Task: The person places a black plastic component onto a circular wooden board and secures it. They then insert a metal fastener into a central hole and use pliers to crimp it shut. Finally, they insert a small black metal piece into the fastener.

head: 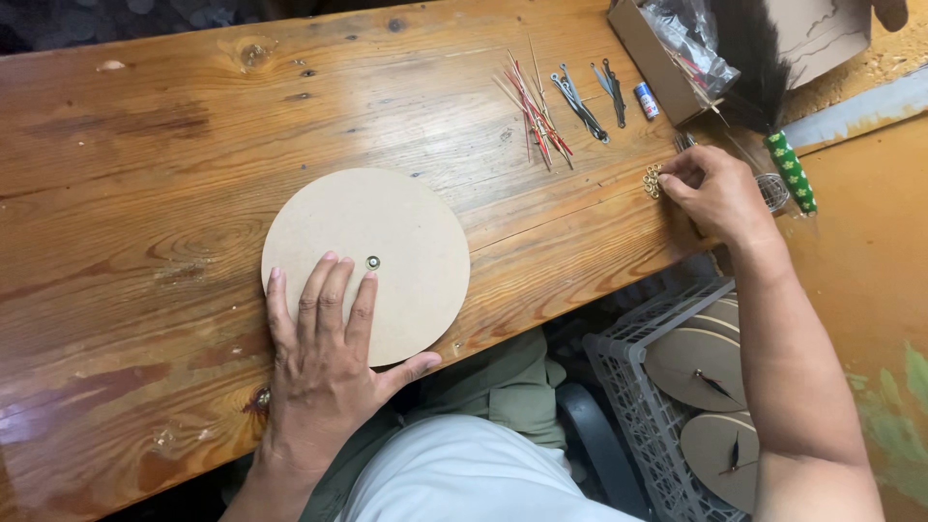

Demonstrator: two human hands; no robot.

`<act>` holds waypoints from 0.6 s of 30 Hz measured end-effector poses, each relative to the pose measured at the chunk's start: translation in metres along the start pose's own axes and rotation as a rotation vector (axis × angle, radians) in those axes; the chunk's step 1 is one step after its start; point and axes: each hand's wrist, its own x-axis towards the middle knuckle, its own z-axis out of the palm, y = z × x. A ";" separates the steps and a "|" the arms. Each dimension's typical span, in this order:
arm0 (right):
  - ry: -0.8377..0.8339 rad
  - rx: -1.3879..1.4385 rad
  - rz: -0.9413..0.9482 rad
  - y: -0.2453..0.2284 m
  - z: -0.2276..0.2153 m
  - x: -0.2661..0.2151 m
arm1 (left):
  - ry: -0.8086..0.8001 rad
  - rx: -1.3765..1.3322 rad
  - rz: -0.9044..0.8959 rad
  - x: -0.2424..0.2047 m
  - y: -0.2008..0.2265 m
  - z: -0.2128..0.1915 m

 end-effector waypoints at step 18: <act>0.113 0.202 -0.148 0.014 0.010 0.000 | -0.012 -0.083 0.017 -0.003 -0.003 0.000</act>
